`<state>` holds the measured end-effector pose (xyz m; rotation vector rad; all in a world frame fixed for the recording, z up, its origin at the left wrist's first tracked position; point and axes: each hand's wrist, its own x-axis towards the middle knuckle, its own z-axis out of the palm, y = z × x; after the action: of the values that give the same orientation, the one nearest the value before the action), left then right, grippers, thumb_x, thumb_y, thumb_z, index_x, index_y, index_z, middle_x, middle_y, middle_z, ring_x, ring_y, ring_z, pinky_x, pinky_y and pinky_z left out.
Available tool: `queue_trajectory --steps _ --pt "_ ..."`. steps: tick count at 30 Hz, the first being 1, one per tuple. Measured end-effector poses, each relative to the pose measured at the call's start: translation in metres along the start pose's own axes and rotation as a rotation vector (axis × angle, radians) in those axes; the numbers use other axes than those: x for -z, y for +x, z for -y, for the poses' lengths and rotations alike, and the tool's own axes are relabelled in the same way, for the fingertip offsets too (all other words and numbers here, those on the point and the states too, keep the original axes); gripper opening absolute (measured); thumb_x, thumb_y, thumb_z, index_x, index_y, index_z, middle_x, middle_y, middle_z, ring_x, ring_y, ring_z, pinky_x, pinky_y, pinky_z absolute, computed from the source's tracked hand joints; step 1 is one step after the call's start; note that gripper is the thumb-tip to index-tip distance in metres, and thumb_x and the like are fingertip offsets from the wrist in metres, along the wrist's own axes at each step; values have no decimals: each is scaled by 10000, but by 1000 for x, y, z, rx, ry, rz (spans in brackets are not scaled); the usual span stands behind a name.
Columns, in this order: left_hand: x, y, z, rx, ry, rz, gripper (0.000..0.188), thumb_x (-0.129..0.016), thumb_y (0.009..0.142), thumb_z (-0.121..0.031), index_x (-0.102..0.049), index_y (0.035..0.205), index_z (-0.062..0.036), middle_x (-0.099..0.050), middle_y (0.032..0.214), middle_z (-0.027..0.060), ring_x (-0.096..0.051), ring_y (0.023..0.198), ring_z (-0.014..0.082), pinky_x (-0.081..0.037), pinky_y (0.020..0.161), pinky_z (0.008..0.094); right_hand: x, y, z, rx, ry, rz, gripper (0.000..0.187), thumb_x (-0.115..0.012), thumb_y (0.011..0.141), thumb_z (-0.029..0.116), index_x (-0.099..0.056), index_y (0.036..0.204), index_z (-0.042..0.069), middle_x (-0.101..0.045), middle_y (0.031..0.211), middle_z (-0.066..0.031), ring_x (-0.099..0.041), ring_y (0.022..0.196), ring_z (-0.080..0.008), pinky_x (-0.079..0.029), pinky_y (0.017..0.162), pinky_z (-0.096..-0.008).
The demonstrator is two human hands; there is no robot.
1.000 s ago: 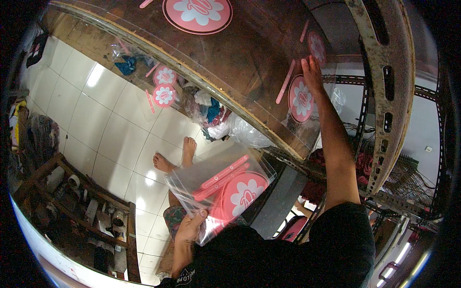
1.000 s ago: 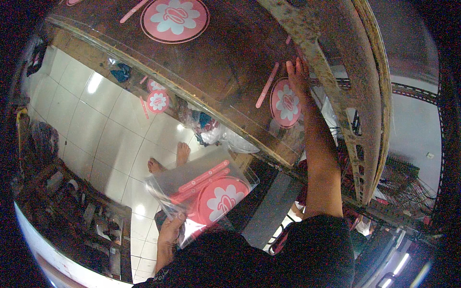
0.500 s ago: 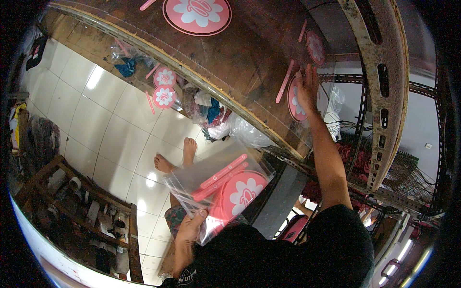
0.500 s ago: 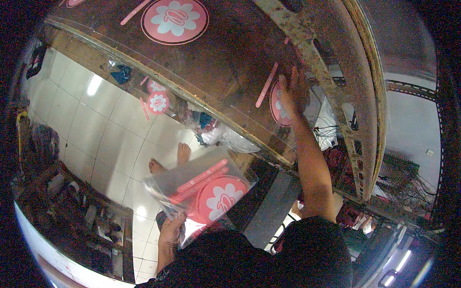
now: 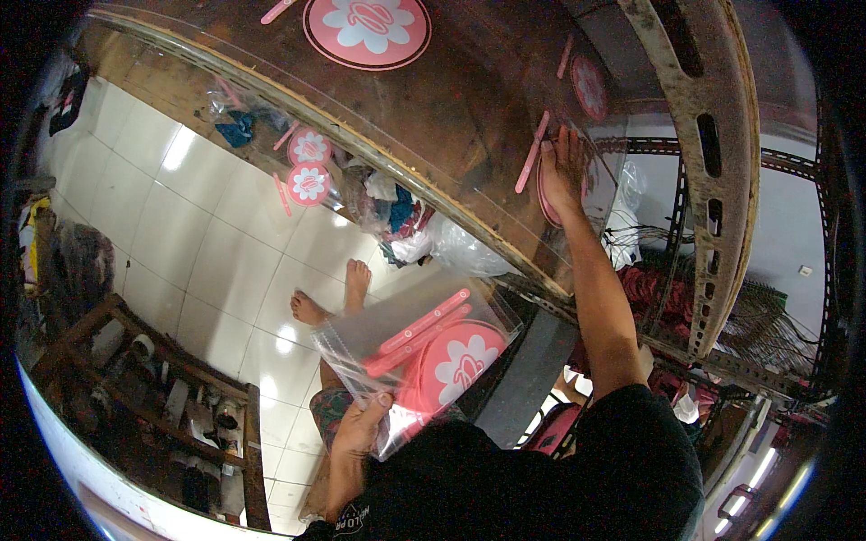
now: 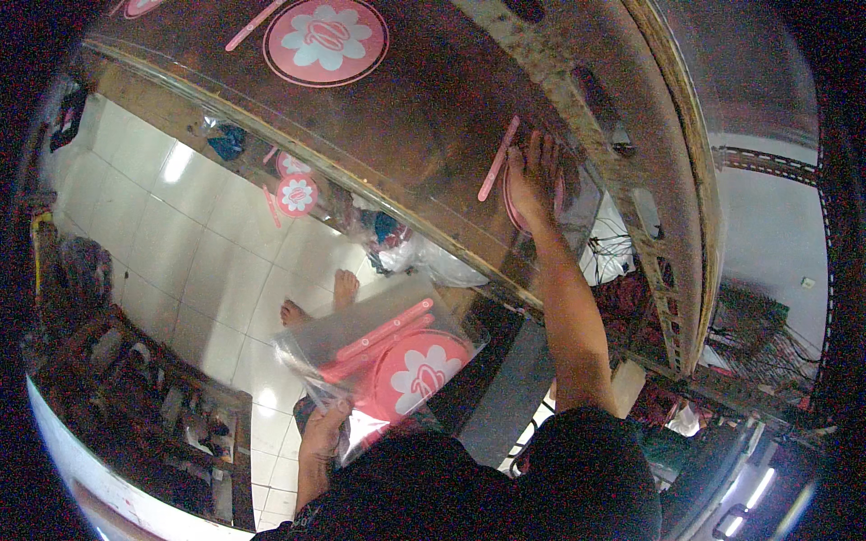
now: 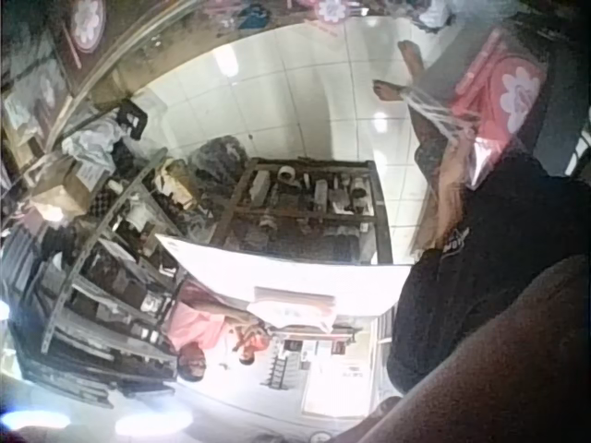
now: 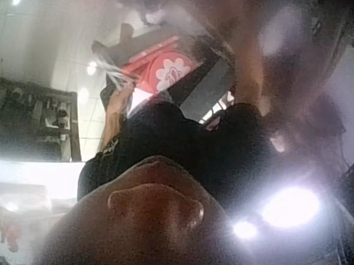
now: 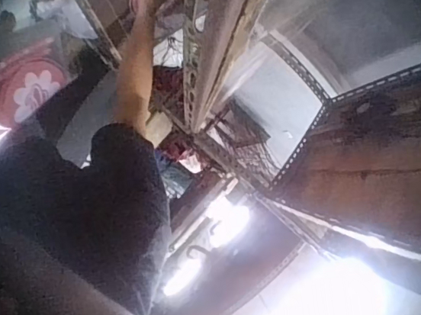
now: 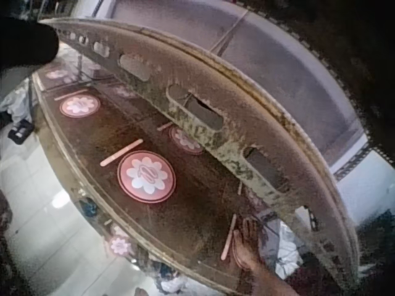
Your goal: The person removes pink flower-shaped decorative items from a clear plastic bag and places them on a wooden surface. The person then picks up the items and places them back into the bag.
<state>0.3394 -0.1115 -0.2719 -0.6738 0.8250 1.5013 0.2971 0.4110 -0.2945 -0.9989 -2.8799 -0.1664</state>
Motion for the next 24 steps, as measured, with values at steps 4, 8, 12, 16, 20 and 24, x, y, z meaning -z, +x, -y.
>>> queue_trajectory --steps 4,8,12,16,20,24 --pt "-5 -4 -6 22 73 -30 248 -635 868 -209 -606 1062 -57 -592 974 -24 -537 885 100 -417 822 262 -16 0 -25 32 -131 -26 583 -363 954 407 -293 1397 33 -244 1456 -218 -208 1347 -399 -166 1103 -456" --pt "-12 -8 -12 -1 44 -20 284 -637 866 -219 -592 1091 -54 -583 1016 -15 -526 923 108 -403 862 276 24 -8 20 -88 209 -21 629 -398 932 433 -278 1405 36 -233 1462 -212 -176 1366 -377 -150 1105 -466" --pt "-8 -8 -2 -120 146 -63 382 -663 844 -268 -568 1128 -29 -576 1043 -5 -518 946 115 -397 871 279 64 -71 38 -95 597 -136 518 -450 940 321 -367 1345 8 -457 1301 -213 -419 1221 -325 -299 1045 -406" --pt "-23 -17 -14 -205 220 -49 407 -662 839 -297 -567 1125 -24 -577 1033 -1 -517 932 112 -399 854 269 84 -164 47 -374 1213 199 503 -458 957 318 -383 1302 -41 -507 1235 -156 -475 1180 -240 -365 997 -348" --pt "-37 -22 -23 -188 350 -159 375 -650 845 -306 -572 1092 -34 -577 1001 -7 -514 903 101 -403 825 259 67 -229 48 -389 1590 619 524 -542 914 343 -409 1278 -9 -588 1071 -103 -572 983 -199 -459 880 -329" --pt "-43 -30 -25 -306 308 -112 319 -638 857 -285 -563 1074 -65 -569 963 -23 -521 860 96 -410 767 240 87 -231 57 -337 1671 880 509 -615 876 266 -422 1278 20 -568 1109 -72 -551 994 -164 -442 884 -316"
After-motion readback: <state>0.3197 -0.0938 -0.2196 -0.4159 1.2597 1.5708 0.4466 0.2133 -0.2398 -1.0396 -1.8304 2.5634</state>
